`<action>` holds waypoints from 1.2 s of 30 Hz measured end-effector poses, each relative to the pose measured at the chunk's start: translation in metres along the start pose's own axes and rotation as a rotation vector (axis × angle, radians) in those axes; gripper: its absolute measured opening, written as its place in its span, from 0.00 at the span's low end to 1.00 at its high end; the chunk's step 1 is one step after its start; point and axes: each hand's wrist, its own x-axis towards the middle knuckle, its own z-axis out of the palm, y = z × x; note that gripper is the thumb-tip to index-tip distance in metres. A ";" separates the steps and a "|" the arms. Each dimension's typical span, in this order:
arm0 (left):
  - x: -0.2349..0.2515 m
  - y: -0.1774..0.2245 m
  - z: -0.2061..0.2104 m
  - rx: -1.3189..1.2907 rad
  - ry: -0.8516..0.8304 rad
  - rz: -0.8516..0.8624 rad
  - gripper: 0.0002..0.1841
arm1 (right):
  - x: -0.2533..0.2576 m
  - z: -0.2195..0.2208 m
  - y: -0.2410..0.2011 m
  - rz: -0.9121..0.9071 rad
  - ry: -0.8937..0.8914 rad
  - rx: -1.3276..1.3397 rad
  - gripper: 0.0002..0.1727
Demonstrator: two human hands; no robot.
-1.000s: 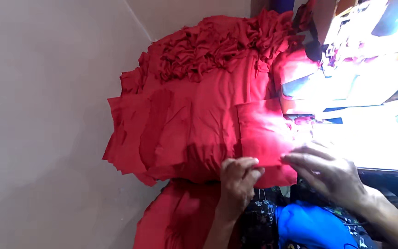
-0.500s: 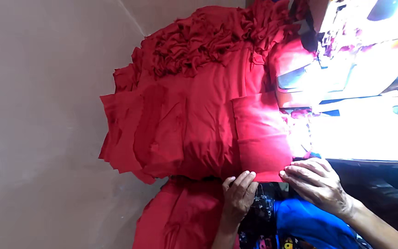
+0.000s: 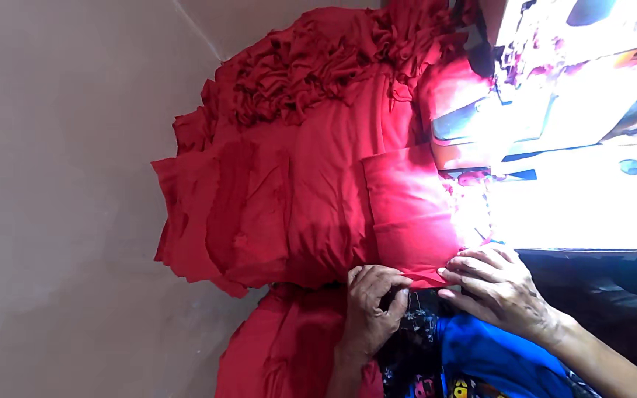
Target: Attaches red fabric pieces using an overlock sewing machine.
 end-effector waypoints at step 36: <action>0.229 0.033 0.084 0.182 0.067 0.164 0.10 | 0.083 -0.037 0.046 0.810 0.406 0.540 0.12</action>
